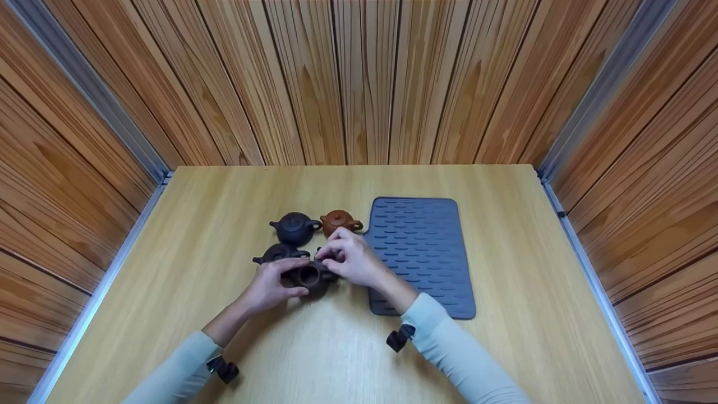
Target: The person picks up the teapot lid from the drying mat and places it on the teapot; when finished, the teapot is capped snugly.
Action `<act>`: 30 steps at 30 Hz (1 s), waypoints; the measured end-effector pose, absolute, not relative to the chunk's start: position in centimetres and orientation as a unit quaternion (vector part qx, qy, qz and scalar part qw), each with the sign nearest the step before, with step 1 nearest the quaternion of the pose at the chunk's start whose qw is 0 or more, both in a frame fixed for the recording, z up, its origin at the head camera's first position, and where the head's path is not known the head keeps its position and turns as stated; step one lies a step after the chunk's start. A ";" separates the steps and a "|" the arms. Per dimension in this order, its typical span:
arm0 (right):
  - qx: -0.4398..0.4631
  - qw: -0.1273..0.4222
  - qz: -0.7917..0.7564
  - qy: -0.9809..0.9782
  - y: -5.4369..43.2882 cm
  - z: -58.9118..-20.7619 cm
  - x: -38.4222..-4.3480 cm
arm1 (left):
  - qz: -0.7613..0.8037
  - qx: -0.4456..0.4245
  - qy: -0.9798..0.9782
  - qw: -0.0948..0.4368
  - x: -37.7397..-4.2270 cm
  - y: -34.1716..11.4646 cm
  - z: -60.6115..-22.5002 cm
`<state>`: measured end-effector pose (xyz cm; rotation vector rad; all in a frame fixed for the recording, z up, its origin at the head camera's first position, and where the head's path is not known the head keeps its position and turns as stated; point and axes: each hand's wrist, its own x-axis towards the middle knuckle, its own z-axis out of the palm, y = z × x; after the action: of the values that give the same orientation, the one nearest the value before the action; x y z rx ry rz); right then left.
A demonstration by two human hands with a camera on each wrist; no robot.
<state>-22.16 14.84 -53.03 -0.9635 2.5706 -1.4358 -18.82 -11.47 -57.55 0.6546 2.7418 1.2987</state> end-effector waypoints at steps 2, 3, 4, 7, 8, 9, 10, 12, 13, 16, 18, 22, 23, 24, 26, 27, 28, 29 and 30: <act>-0.314 0.024 -0.465 0.827 14.4 -53.1 -22.2 | 0.417 0.210 0.884 0.019 -18.8 -11.5 -57.6; -0.316 0.024 -0.465 0.826 14.3 -53.1 -22.3 | 0.417 0.210 0.884 0.019 -18.8 -11.5 -57.6; -0.318 0.023 -0.465 0.826 14.1 -53.2 -22.3 | 0.416 0.210 0.885 0.018 -18.8 -11.5 -57.6; -0.321 0.023 -0.465 0.825 13.7 -53.5 -22.3 | 0.412 0.211 0.886 0.017 -18.9 -11.5 -57.6; -0.322 0.022 -0.463 0.826 13.5 -53.6 -22.3 | 0.412 0.210 0.886 0.018 -18.9 -11.5 -57.6; -0.322 0.023 -0.463 0.826 13.4 -53.8 -22.3 | 0.412 0.210 0.887 0.019 -18.9 -11.5 -57.6; -0.322 0.025 -0.461 0.826 13.3 -53.9 -22.3 | 0.409 0.209 0.888 0.020 -18.9 -11.5 -57.6; -0.321 0.031 -0.462 0.826 13.1 -54.3 -22.1 | 0.407 0.209 0.889 0.021 -18.9 -11.5 -57.7; -0.322 0.034 -0.462 0.826 13.0 -54.5 -22.1 | 0.405 0.209 0.890 0.022 -18.9 -11.5 -57.7; -0.325 0.035 -0.463 0.824 12.7 -55.2 -22.0 | 0.407 0.210 0.889 0.021 -18.9 -11.5 -57.9; -0.329 0.031 -0.464 0.822 12.5 -55.5 -22.0 | 0.414 0.215 0.884 0.016 -19.2 -11.7 -58.5; -0.333 0.018 -0.458 0.824 12.2 -55.9 -21.9 | 0.410 0.229 0.883 -0.014 -20.7 -12.2 -62.1; -0.333 0.018 -0.457 0.825 12.1 -56.0 -21.9 | 0.404 0.234 0.884 -0.025 -21.1 -12.3 -63.1; -0.333 0.017 -0.457 0.825 12.1 -56.1 -21.9 | 0.398 0.237 0.886 -0.031 -21.5 -12.5 -64.0; -0.333 0.020 -0.459 0.824 12.0 -56.3 -21.8 | 0.389 0.242 0.888 -0.042 -21.9 -12.6 -65.1; -0.332 0.023 -0.462 0.822 11.9 -56.4 -21.8 | 0.388 0.243 0.888 -0.044 -21.8 -12.6 -65.0; -0.331 0.026 -0.465 0.820 11.9 -56.5 -21.8 | 0.387 0.245 0.888 -0.042 -21.6 -12.6 -64.6; -0.329 0.029 -0.469 0.819 11.8 -56.6 -21.7 | 0.392 0.245 0.886 -0.039 -21.3 -12.6 -63.9; -0.327 0.032 -0.473 0.818 11.8 -56.7 -21.7 | 0.393 0.244 0.886 -0.038 -21.1 -12.5 -63.5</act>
<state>-21.71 11.81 -56.72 -1.0063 2.5182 -1.4558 -21.13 -12.47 -63.45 0.7846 2.8536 1.2646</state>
